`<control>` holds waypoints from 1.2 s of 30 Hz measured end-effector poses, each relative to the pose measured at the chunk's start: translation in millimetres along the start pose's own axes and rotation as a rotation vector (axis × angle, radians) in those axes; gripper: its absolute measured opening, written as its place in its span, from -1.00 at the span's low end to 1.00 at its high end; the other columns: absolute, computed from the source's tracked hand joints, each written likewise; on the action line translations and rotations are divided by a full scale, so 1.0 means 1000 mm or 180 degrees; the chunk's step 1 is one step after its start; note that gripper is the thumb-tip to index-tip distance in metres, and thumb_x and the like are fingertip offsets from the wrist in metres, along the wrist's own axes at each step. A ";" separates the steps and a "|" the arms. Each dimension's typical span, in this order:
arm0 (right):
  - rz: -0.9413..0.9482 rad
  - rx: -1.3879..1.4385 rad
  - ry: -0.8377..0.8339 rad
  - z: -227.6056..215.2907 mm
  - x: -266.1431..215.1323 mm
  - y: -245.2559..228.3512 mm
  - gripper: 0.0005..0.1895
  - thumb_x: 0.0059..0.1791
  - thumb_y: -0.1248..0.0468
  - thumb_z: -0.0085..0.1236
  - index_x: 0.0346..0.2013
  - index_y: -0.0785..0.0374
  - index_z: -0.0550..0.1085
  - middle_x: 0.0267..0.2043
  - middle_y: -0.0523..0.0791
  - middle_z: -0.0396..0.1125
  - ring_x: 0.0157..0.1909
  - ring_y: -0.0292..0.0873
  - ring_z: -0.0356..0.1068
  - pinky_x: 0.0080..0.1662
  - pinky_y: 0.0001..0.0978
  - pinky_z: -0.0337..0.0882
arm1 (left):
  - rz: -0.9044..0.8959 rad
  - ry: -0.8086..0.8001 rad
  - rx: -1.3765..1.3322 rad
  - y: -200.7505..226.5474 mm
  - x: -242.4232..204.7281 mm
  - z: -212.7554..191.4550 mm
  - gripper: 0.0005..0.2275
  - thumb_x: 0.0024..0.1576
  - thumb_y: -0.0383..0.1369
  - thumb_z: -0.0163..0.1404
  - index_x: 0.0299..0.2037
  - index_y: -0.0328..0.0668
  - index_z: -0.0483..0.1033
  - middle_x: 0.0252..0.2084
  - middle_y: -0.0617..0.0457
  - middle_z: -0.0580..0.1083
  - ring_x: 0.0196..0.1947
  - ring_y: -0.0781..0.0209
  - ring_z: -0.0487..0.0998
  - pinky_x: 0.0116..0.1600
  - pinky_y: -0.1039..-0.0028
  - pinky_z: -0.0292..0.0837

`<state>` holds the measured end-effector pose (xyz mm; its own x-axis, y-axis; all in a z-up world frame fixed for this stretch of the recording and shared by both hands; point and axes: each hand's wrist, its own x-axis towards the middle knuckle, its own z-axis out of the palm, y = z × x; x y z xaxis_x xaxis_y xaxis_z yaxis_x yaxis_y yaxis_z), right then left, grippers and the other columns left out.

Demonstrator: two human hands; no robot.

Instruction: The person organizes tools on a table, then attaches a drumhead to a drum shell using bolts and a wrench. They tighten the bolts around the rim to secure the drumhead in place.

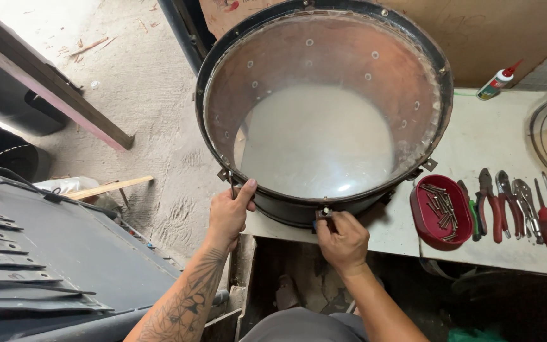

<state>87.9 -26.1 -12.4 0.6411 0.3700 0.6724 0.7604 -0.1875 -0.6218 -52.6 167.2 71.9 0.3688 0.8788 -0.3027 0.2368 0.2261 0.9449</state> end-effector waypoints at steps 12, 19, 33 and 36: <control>-0.0131 0.0081 0.0102 -0.007 0.018 -0.024 -0.91 -0.17 0.43 0.29 -0.55 0.30 0.53 -0.67 -0.05 0.30 -0.62 0.00 0.35 -0.53 -0.32 0.36 | 0.0461 -0.0038 0.0981 -0.043 -0.010 -0.007 -0.64 0.06 0.06 0.20 -0.37 -0.07 0.66 -0.64 0.04 0.46 -0.46 0.07 0.57 -0.20 0.25 0.46; -0.0011 0.0368 0.0096 -0.004 0.010 -0.014 -0.89 -0.17 0.40 0.27 -0.58 0.19 0.52 -0.68 -0.12 0.28 -0.61 -0.06 0.36 -0.50 -0.39 0.37 | 0.0337 -0.0108 0.1034 -0.058 -0.013 -0.015 -0.66 -0.02 0.03 0.27 -0.38 -0.07 0.67 -0.65 0.09 0.48 -0.48 0.13 0.56 -0.25 0.29 0.46; -0.0083 0.0413 0.0141 0.001 0.007 -0.006 -0.89 -0.15 0.36 0.30 -0.56 0.20 0.54 -0.67 -0.12 0.32 -0.60 -0.07 0.38 -0.52 -0.38 0.38 | 0.0125 -0.0357 0.1218 -0.067 -0.020 -0.013 -0.72 -0.03 -0.03 0.27 -0.38 -0.04 0.69 -0.60 0.12 0.51 -0.45 0.13 0.59 -0.20 0.32 0.51; -0.0094 0.0278 0.0133 -0.007 0.017 -0.020 -0.90 -0.18 0.38 0.31 -0.54 0.27 0.52 -0.66 -0.06 0.32 -0.60 -0.01 0.38 -0.51 -0.32 0.40 | 0.0181 -0.0481 0.1222 -0.044 -0.037 -0.010 -0.70 -0.05 -0.08 0.28 -0.35 -0.14 0.68 -0.57 0.03 0.53 -0.38 0.00 0.62 -0.15 0.22 0.51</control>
<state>84.3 -22.5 14.4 0.6237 0.3357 0.7059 0.7682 -0.0965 -0.6329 -85.8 128.8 42.5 0.5120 0.8073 -0.2934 0.5198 -0.0193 0.8541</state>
